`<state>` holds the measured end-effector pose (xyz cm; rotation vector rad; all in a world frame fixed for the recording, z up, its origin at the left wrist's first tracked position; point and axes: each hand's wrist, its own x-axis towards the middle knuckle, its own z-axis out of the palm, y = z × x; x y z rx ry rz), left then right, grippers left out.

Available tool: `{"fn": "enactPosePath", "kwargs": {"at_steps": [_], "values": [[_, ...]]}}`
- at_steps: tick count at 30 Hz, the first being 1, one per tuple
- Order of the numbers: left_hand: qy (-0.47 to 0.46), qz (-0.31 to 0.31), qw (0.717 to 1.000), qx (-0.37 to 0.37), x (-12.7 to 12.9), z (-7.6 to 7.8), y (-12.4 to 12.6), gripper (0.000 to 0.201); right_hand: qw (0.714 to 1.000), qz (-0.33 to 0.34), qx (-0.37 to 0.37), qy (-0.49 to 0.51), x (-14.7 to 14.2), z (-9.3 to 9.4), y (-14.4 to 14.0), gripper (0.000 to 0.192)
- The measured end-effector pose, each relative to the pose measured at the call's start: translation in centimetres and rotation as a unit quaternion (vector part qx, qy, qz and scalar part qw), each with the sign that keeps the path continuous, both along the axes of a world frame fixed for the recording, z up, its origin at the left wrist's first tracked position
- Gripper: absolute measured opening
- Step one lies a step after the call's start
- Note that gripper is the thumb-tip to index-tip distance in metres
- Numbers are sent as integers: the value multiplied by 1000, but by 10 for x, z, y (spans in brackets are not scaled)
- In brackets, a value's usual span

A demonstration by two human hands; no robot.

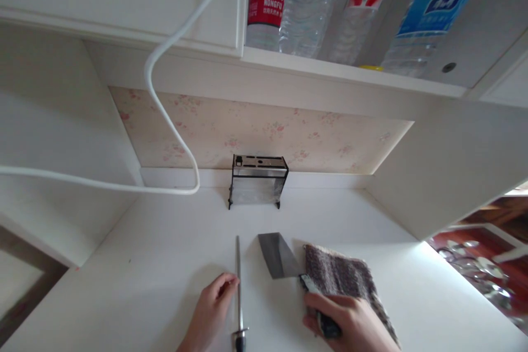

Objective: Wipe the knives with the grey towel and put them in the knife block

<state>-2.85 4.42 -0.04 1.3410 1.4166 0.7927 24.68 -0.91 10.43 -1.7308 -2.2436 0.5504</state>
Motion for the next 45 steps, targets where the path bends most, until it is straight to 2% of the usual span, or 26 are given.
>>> {"fn": "enactPosePath", "kwargs": {"at_steps": [3,7,9,12,16,19,22,27,32,39,45], "values": [[-4,-12,1000,6,0,4,-2,40,997,-67,37,27,4,25,15,33],[-17,-19,1000,-7,-4,7,-3,47,984,-151,56,83,14,41,33,34],[-24,-17,1000,-11,-6,7,-3,50,972,-194,54,124,23,53,41,35],[-34,-12,999,-2,-7,5,-3,49,946,-240,70,205,37,80,54,46],[-38,-30,999,7,-7,6,-3,45,914,-251,139,286,44,127,73,48],[-35,-31,999,12,-8,7,-3,42,906,-248,196,283,37,158,90,43],[-31,-31,999,16,-9,7,-3,42,903,-253,214,272,29,178,110,39],[-28,-25,999,24,-10,5,-4,43,898,-227,189,325,23,192,145,32],[-29,-8,999,22,-11,4,-5,44,892,-199,171,368,21,201,168,27],[-23,-4,999,26,-13,4,-5,44,885,-190,138,402,16,202,186,27],[-23,27,999,28,-12,-3,-6,43,893,-187,133,386,14,205,190,32]]}}
